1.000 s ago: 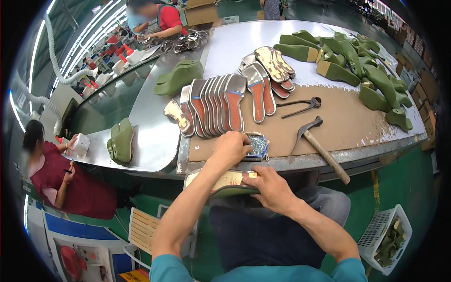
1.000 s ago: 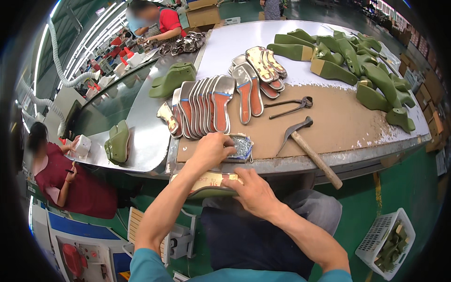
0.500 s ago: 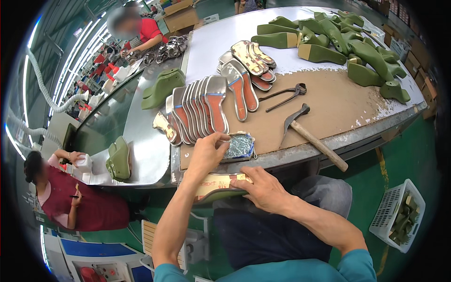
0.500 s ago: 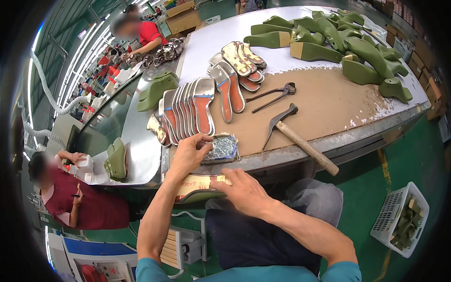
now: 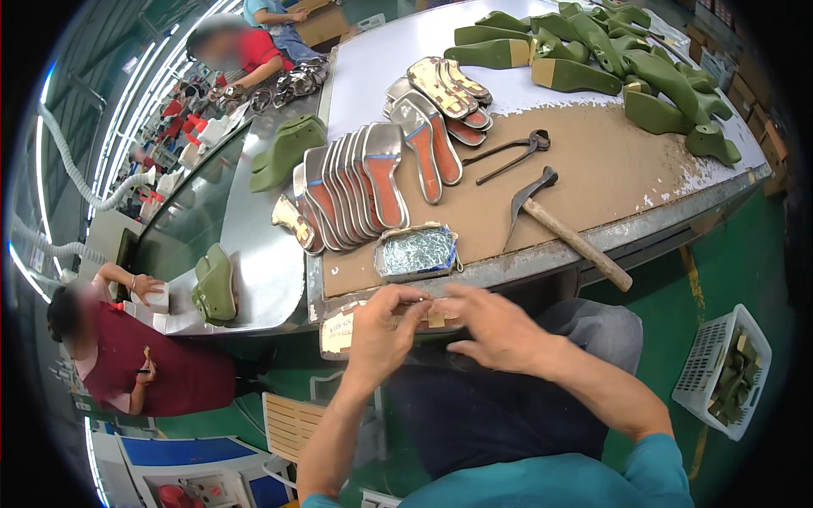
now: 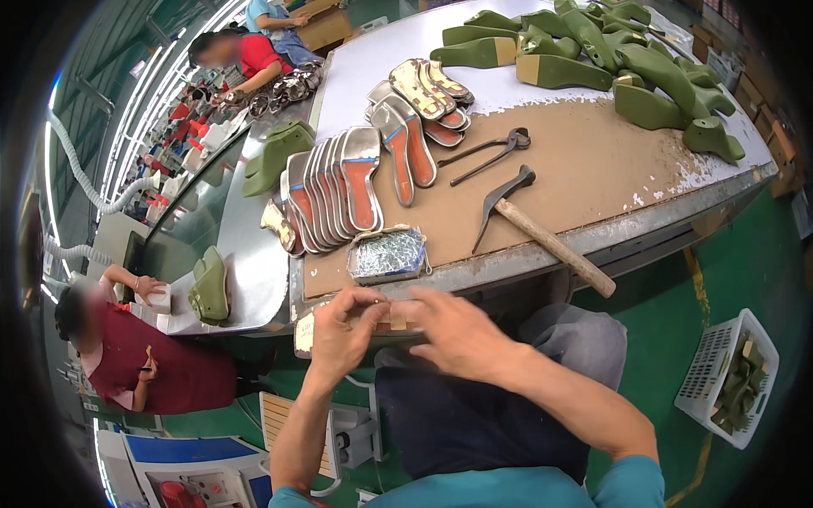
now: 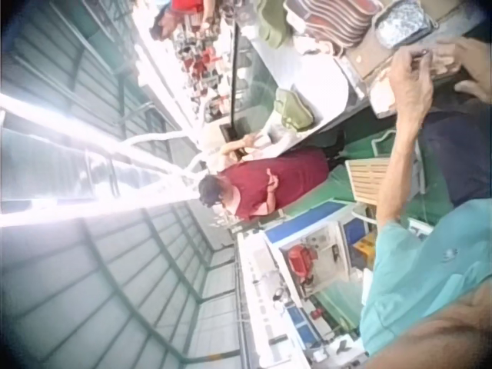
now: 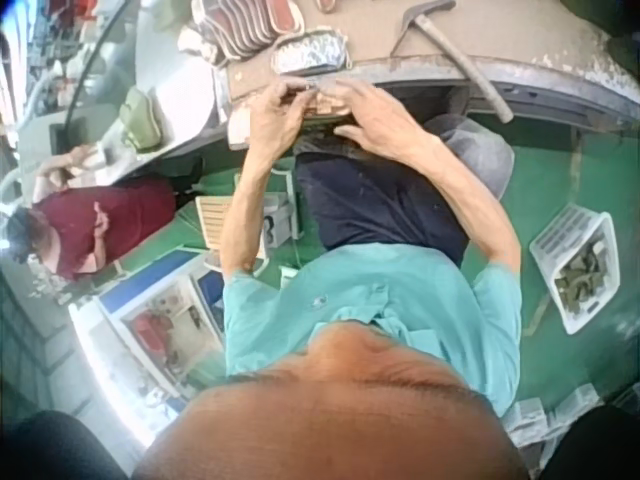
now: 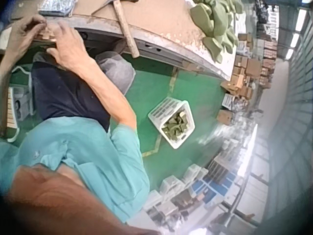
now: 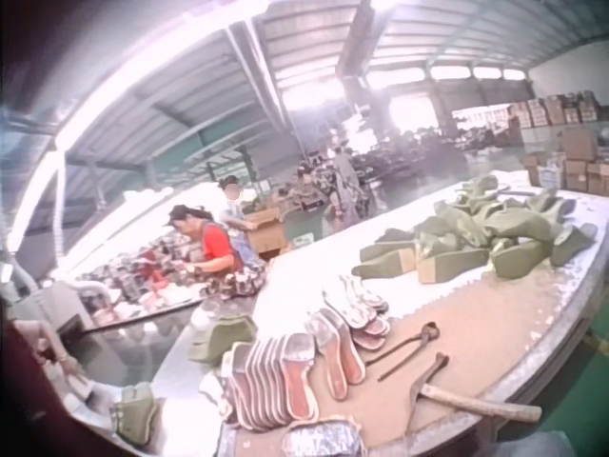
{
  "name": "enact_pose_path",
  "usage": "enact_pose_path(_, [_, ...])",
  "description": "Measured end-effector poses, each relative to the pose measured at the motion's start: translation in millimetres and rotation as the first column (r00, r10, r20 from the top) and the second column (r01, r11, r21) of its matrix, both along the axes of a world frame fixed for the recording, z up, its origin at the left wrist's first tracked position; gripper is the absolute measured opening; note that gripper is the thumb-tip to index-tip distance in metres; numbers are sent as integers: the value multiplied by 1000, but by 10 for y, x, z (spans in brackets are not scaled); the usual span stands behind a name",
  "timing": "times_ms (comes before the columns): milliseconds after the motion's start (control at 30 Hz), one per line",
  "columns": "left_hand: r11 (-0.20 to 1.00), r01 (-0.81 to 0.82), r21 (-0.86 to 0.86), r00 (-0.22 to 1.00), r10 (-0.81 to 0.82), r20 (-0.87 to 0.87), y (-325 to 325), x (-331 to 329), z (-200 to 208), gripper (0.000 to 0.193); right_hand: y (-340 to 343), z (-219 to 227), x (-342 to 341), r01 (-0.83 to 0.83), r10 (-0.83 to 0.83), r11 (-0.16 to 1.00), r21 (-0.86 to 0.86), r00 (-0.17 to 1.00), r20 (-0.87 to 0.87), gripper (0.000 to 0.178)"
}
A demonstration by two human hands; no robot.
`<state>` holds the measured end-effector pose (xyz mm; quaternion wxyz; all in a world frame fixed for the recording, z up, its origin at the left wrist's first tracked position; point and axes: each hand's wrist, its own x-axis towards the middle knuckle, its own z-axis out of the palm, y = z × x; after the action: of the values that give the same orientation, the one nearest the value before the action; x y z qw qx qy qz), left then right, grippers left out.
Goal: Assemble shoe components by placing insoles on lasts and hammering them to secure.
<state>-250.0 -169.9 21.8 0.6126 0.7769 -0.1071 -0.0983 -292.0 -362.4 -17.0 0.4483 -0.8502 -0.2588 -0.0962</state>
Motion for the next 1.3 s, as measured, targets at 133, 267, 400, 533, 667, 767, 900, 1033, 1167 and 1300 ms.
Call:
enact_pose_path(133, [935, -41, 351, 941, -83, 329, -76, -8, -29, 9, -635, 298, 5, 355, -311, 860, -366, 934, 176, 54])
enact_pose_path(267, [807, -10, 591, 902, -248, 354, -191, 28, 27, 8, -1200, 72, 23, 462, -429, 610, -643, 876, 222, 53])
enact_pose_path(400, [771, 0, 637, 909, -265, 321, -169, 8, 25, 9, -1381, 31, 5, 395, -471, 602, -694, 878, 90, 49])
enact_pose_path(533, [753, -3, 658, 899, -286, 332, -172, 6, 32, 9, -1337, 213, -69, 389, -480, 759, -522, 876, -45, 40])
enact_pose_path(667, [759, -4, 651, 874, -313, 370, -163, -14, 13, 9, -1177, 374, -361, 453, -432, 891, 4, 853, -293, 40])
enact_pose_path(767, [771, -4, 637, 866, -316, 387, -179, 7, 2, 9, -1079, 560, -493, 325, -305, 946, 9, 895, -325, 45])
enact_pose_path(900, [774, -54, 631, 843, -303, 444, -128, -1, -38, 10, -876, 717, -587, 213, -200, 975, 60, 965, -173, 47])
enact_pose_path(1033, [816, -24, 578, 847, -290, 446, -135, -11, -25, 10, -824, 790, -682, 118, -128, 974, 193, 991, 39, 52])
enact_pose_path(1167, [786, -68, 615, 849, -279, 450, -145, -20, -15, 10, -750, 716, -656, 108, -119, 993, -54, 962, -246, 52])
enact_pose_path(1300, [722, 48, 691, 880, -358, 313, -144, -25, 131, 30, -783, 709, -713, 182, -178, 983, 18, 976, -122, 49])
